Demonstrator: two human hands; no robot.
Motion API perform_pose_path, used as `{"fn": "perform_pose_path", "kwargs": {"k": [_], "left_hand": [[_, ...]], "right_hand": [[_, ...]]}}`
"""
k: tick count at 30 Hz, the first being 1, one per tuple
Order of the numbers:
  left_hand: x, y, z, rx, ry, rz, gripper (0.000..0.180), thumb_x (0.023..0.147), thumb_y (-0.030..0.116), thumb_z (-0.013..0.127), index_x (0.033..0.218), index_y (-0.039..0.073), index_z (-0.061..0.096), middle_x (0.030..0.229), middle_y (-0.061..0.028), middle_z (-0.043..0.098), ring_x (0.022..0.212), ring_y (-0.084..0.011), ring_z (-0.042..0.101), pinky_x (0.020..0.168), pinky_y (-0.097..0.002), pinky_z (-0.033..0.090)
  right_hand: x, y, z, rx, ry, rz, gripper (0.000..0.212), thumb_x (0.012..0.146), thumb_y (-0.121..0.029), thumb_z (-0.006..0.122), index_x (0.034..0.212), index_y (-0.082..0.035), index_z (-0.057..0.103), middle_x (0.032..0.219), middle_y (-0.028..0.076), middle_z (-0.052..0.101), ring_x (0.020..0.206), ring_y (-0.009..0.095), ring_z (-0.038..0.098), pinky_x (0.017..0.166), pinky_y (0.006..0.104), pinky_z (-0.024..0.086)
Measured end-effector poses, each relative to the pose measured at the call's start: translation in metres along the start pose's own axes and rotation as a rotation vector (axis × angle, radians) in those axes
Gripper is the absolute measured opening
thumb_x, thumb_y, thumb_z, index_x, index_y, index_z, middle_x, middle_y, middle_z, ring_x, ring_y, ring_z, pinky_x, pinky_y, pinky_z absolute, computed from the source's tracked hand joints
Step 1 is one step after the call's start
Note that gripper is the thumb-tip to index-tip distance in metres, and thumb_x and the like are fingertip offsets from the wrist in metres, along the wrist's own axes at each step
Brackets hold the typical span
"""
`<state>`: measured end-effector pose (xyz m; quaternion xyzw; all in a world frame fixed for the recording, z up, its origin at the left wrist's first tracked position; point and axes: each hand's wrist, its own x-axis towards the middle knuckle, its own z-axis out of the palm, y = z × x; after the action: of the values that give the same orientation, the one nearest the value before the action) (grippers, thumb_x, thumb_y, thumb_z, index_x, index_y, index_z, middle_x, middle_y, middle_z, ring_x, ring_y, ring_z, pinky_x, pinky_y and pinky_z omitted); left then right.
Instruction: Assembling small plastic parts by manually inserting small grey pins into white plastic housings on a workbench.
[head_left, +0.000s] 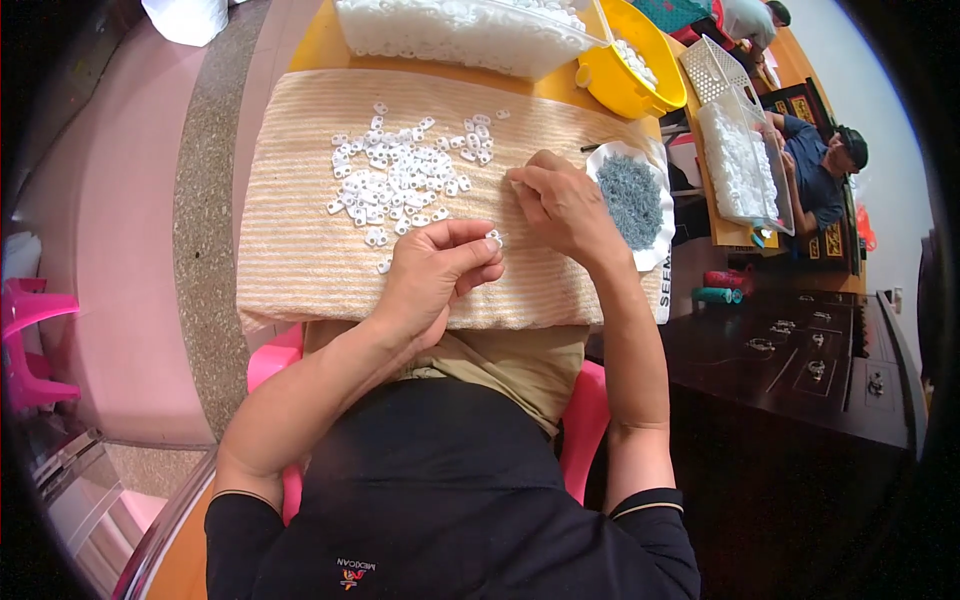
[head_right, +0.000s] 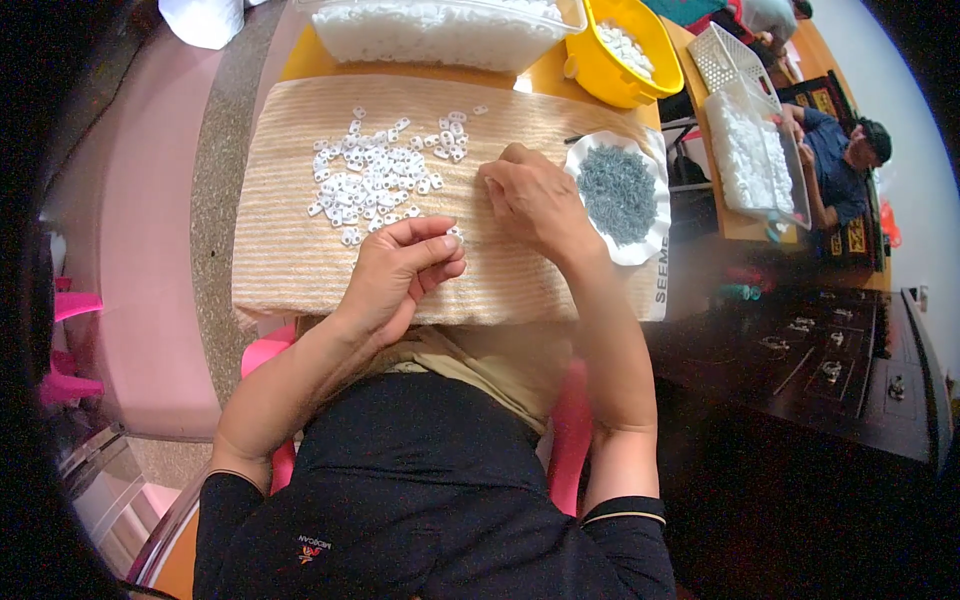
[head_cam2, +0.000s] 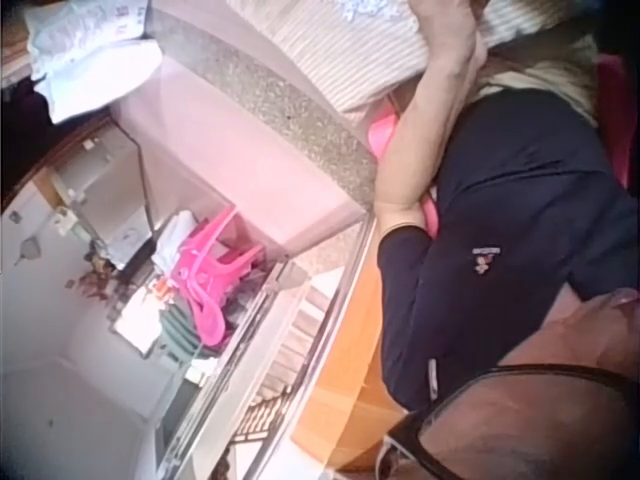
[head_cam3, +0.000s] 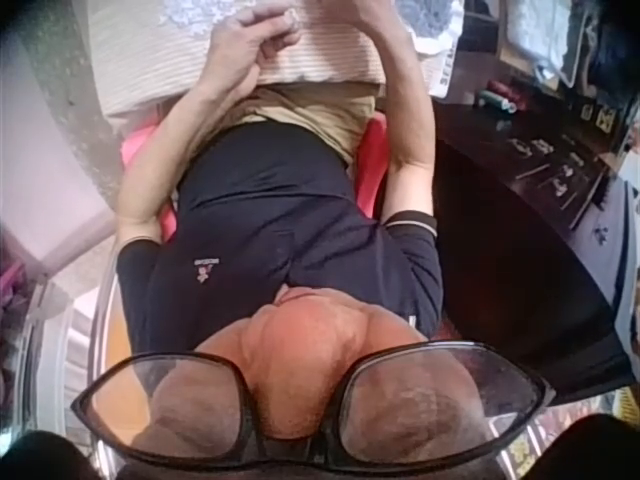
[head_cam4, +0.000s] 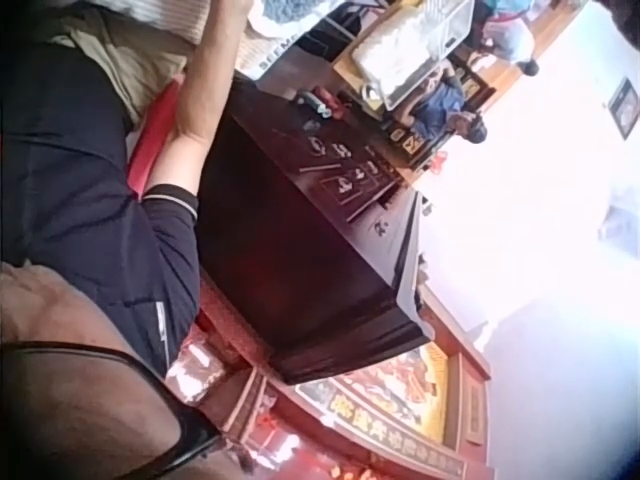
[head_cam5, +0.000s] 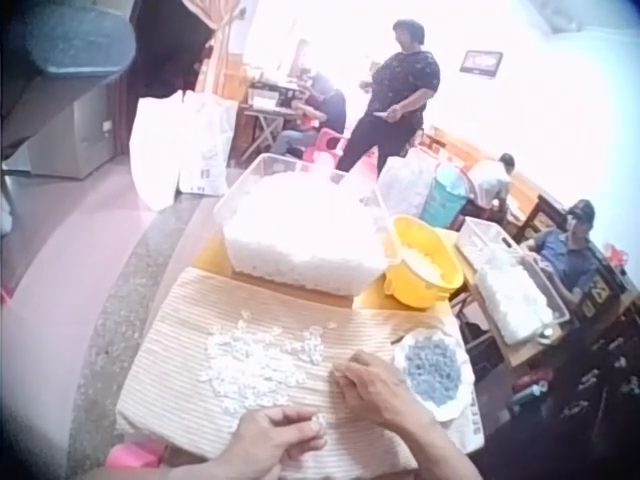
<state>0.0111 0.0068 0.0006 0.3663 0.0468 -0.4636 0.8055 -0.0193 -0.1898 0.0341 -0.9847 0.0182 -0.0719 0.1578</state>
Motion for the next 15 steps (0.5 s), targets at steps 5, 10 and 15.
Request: {"fn": "perform_pose_path", "kwargs": {"k": [5,10,15], "left_hand": [[0.0,-0.001,0.002,-0.008,0.011,0.0,0.018,0.085,0.001,0.066,0.101,-0.004,0.061,0.085,-0.0083,0.064,0.072,-0.0152,0.064,0.069,-0.025,0.057],[0.0,0.0,0.002,-0.015,0.011,0.004,0.018,0.085,0.001,0.066,0.101,-0.003,0.061,0.086,-0.0085,0.065,0.073,-0.015,0.064,0.069,-0.0253,0.057],[0.0,0.001,0.002,-0.014,0.012,0.008,0.017,0.085,0.001,0.066,0.101,-0.003,0.061,0.086,-0.0084,0.065,0.073,-0.0146,0.064,0.07,-0.0251,0.057]], "right_hand": [[0.004,-0.002,-0.009,-0.125,-0.147,-0.024,0.018,0.086,-0.011,0.057,0.099,-0.004,0.067,0.092,0.013,0.062,0.09,0.033,0.061,0.078,0.0408,0.048],[0.017,0.005,0.0,-0.052,-0.108,0.041,0.015,0.085,-0.012,0.06,0.094,-0.002,0.066,0.085,0.015,0.063,0.083,0.035,0.062,0.075,0.0416,0.048],[0.016,0.006,0.007,0.021,-0.024,-0.047,0.012,0.084,-0.013,0.062,0.088,-0.002,0.067,0.083,0.015,0.064,0.081,0.036,0.062,0.074,0.0414,0.048]]}}
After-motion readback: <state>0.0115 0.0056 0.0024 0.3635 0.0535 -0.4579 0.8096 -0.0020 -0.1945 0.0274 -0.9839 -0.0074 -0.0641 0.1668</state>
